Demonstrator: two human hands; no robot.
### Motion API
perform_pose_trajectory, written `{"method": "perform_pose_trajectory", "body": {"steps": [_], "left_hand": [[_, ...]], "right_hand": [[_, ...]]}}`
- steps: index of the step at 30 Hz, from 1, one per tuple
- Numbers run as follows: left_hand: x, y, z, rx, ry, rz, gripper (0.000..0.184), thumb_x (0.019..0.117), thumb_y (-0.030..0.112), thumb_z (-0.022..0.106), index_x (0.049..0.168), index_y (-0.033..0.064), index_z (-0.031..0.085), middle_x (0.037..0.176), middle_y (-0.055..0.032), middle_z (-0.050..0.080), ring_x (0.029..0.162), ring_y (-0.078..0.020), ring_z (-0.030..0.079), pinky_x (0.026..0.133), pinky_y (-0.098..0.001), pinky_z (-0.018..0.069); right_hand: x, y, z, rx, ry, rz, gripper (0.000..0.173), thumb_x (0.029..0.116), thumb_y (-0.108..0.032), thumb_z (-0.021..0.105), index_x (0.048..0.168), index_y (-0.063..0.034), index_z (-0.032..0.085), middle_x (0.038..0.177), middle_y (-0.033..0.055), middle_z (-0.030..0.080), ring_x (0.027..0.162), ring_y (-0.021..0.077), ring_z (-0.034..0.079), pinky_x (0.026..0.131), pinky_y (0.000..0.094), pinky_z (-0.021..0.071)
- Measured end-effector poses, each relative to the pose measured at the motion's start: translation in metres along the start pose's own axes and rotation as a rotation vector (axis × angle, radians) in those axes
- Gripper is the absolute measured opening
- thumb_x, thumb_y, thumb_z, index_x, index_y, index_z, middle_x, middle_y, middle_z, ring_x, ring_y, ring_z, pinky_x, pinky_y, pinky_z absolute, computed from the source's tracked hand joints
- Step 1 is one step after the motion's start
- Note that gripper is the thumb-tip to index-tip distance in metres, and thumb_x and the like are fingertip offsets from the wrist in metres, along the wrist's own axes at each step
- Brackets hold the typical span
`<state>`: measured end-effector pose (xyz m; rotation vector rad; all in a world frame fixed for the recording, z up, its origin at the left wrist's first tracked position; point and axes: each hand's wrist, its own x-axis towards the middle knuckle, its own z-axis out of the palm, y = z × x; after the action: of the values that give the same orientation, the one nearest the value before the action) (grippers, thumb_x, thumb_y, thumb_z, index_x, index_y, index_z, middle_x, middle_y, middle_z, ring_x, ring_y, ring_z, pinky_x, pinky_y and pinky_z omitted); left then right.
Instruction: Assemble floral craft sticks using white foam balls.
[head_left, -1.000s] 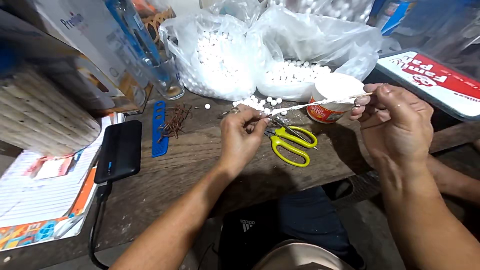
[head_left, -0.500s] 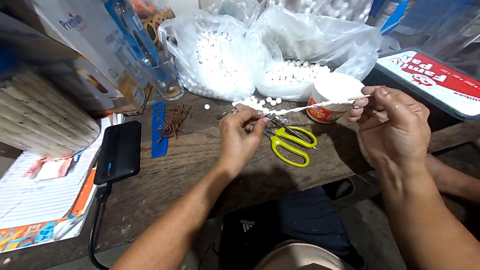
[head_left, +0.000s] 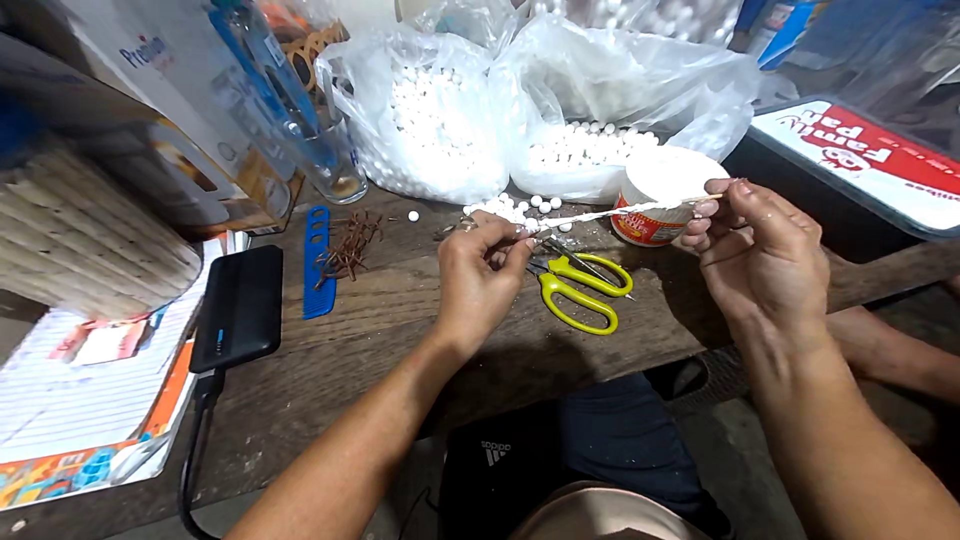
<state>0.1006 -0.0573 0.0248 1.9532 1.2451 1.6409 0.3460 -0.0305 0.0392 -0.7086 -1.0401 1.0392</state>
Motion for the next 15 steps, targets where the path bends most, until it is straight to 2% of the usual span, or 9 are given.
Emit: {"method": "perform_pose_trajectory", "body": {"steps": [6, 15], "left_hand": [[0.0002, -0.0024, -0.0005, 0.0, 0.015, 0.031, 0.003, 0.0896, -0.002, 0.069, 0.089, -0.0032, 0.071, 0.09, -0.0066, 0.063, 0.072, 0.0001, 0.058, 0.064, -0.0115, 0.0491], [0.0005, -0.0026, -0.001, -0.013, 0.015, 0.013, 0.002, 0.0899, -0.003, 0.069, 0.09, -0.0036, 0.071, 0.09, -0.0067, 0.063, 0.071, 0.0005, 0.058, 0.063, -0.0114, 0.0491]], "right_hand": [[-0.0002, 0.0009, -0.0023, 0.0, 0.007, 0.01, 0.037, 0.1081, -0.007, 0.035, 0.096, -0.0089, 0.07, 0.078, -0.0042, 0.072, 0.066, 0.0048, 0.068, 0.065, 0.0195, 0.0593], [0.0004, -0.004, -0.0098, 0.117, 0.003, 0.143, 0.04, 0.1103, -0.011, 0.033, 0.095, -0.009, 0.069, 0.078, -0.0033, 0.07, 0.067, 0.0034, 0.066, 0.066, 0.0168, 0.0578]]}}
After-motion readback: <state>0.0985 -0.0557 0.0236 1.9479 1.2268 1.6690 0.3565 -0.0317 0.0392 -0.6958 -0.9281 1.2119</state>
